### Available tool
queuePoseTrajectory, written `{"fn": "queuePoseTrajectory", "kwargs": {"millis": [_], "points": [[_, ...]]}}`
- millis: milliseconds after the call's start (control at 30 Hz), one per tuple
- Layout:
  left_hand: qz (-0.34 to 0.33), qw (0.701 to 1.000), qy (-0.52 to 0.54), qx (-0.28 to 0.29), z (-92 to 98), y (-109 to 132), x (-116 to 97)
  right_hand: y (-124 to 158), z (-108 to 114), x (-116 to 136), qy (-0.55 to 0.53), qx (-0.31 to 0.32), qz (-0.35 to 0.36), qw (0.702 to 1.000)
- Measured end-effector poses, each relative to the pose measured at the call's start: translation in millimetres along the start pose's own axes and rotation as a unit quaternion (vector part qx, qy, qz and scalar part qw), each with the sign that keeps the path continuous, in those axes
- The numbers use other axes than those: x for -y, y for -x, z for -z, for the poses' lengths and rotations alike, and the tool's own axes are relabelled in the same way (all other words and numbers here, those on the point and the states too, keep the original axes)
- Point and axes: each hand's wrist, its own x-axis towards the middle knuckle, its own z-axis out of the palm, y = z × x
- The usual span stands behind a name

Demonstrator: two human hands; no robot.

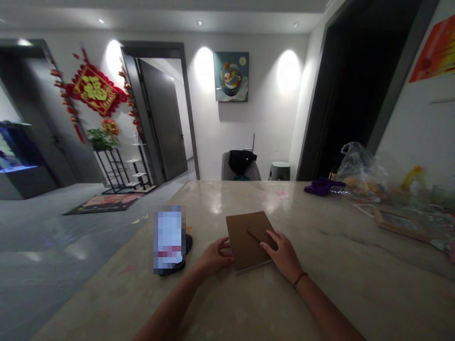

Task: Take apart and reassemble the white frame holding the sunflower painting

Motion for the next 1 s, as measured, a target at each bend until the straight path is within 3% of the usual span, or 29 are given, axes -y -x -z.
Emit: {"fn": "queuePoseTrajectory", "kwargs": {"millis": [267, 667, 733, 833, 933, 1000], "points": [[0.014, 0.998, 0.013, -0.064, 0.6, -1, 5, 1, 3, 4, 0.044, -0.018, 0.008, 0.999], [0.061, 0.996, 0.031, -0.055, -9.3, 7, -12, 4, 9, 21, 0.054, 0.005, 0.020, 0.998], [0.057, 0.996, 0.002, -0.071, -10.9, 6, -12, 6, 9, 27, 0.067, 0.016, 0.031, 0.997], [0.020, 0.981, -0.132, -0.142, -9.7, 5, -10, 6, 10, 30, 0.074, 0.023, 0.045, 0.996], [-0.012, 0.955, -0.239, -0.175, -2.7, 3, -8, 2, 12, 16, 0.096, 0.000, 0.022, 0.995], [-0.007, 0.955, -0.233, -0.182, 3.9, 1, -7, -2, 13, 2, 0.113, -0.001, 0.007, 0.994]]}}
